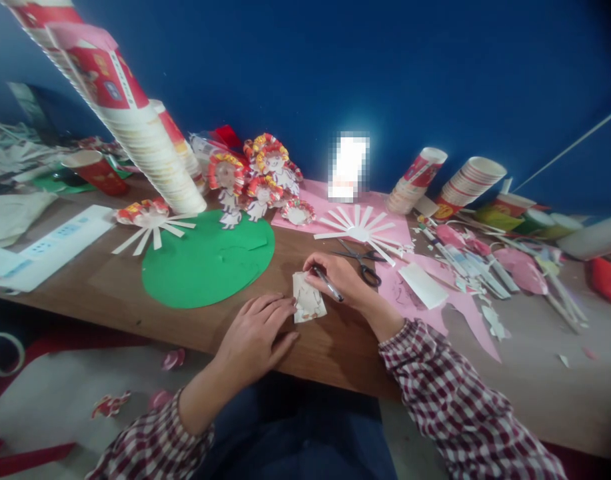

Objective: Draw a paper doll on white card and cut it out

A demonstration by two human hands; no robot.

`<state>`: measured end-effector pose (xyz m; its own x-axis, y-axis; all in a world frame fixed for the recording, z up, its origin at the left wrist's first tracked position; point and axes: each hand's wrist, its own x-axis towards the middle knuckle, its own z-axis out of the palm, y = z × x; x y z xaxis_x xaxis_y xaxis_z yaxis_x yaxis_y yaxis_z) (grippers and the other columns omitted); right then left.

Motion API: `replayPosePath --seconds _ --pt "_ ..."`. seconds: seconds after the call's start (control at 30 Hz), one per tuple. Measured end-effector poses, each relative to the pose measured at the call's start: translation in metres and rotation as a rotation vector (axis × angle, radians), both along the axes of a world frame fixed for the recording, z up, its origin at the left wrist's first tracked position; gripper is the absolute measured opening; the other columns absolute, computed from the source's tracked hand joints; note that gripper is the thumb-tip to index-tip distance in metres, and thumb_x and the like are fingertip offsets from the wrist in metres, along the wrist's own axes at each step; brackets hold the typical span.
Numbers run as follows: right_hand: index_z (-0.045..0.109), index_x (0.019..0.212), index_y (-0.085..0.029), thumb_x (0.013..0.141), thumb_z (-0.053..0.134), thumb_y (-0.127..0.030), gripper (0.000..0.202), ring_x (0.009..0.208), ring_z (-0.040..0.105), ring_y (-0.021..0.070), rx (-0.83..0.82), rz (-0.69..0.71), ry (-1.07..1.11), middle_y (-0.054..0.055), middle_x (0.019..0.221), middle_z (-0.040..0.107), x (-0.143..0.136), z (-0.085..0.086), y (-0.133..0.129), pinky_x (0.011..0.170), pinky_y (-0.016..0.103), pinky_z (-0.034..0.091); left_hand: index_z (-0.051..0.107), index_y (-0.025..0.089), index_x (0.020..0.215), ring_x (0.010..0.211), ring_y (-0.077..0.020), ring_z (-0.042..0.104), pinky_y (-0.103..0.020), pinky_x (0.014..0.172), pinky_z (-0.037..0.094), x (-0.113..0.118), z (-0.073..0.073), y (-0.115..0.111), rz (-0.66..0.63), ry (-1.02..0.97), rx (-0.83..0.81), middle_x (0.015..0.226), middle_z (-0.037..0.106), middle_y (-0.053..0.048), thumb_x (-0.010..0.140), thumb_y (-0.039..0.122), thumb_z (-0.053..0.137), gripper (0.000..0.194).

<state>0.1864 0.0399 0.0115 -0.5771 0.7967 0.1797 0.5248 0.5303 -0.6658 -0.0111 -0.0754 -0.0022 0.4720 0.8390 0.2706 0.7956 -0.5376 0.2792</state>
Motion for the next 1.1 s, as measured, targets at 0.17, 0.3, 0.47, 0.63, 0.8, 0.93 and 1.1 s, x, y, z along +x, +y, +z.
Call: replayPosePath --seconds 0.17,0.3,0.47,0.63,0.8,0.93,1.1 --pt "0.063 0.089 -0.017 0.078 0.060 -0.016 0.011 0.064 0.056 0.0122 -0.006 -0.010 -0.009 0.001 0.074 0.064 0.0002 -0.0009 -0.0002 0.061 0.021 0.036 0.059 0.024 0.116 0.116 -0.0245 0.049 -0.043 0.097 0.039 -0.0003 -0.0005 0.0005 -0.019 0.003 0.022 0.124 0.060 -0.005 0.087 0.030 0.052 0.031" --pt "0.063 0.088 -0.018 0.077 0.061 -0.016 0.012 0.065 0.056 0.0122 -0.002 -0.021 -0.016 0.001 0.074 0.065 -0.0002 -0.0007 -0.0006 0.061 0.021 0.036 0.060 0.029 0.118 0.115 -0.0243 0.048 -0.043 0.097 0.039 -0.0013 -0.0029 0.0004 -0.034 0.007 0.041 0.124 0.060 -0.003 0.087 0.030 0.052 0.032" --pt "0.063 0.088 -0.018 0.077 0.061 -0.016 0.012 0.066 0.056 0.0121 0.006 -0.035 -0.027 0.000 0.075 0.065 -0.0008 -0.0005 -0.0011 0.062 0.021 0.036 0.061 0.029 0.116 0.116 -0.0244 0.048 -0.043 0.097 0.039 -0.0014 -0.0034 0.0005 -0.034 0.005 0.042 0.124 0.060 -0.003 0.087 0.030 0.053 0.030" --pt "0.063 0.090 -0.017 0.079 0.061 -0.017 0.011 0.067 0.057 0.0124 -0.003 -0.015 -0.001 0.001 0.077 0.066 0.0003 -0.0007 -0.0006 0.063 0.021 0.036 0.059 0.030 0.120 0.116 -0.0244 0.048 -0.043 0.097 0.039 -0.0011 -0.0029 0.0010 -0.037 0.007 0.053 0.124 0.060 -0.003 0.087 0.029 0.053 0.033" --pt "0.063 0.090 -0.018 0.079 0.063 -0.019 0.010 0.068 0.057 0.0125 -0.029 -0.011 0.039 0.001 0.078 0.067 0.0007 -0.0024 0.0004 0.063 0.021 0.036 0.060 0.030 0.119 0.116 -0.0243 0.048 -0.043 0.097 0.039 -0.0022 -0.0033 0.0007 -0.042 0.003 0.050 0.123 0.060 -0.003 0.087 0.029 0.053 0.032" --pt "0.063 0.090 -0.018 0.081 0.063 -0.020 0.009 0.067 0.057 0.0123 -0.052 -0.014 0.065 0.001 0.078 0.067 -0.0005 -0.0062 0.0009 0.062 0.021 0.036 0.060 0.028 0.119 0.116 -0.0243 0.048 -0.043 0.098 0.039 -0.0017 -0.0028 0.0003 -0.041 -0.006 0.055 0.121 0.061 -0.004 0.087 0.028 0.053 0.032" --pt "0.063 0.091 -0.019 0.081 0.063 -0.021 0.010 0.067 0.057 0.0124 -0.058 -0.023 0.077 0.000 0.080 0.067 -0.0012 -0.0097 0.0010 0.062 0.021 0.036 0.061 0.024 0.115 0.116 -0.0248 0.048 -0.043 0.097 0.040 -0.0005 -0.0031 0.0001 -0.021 -0.014 0.050 0.120 0.062 -0.005 0.086 0.030 0.054 0.030"
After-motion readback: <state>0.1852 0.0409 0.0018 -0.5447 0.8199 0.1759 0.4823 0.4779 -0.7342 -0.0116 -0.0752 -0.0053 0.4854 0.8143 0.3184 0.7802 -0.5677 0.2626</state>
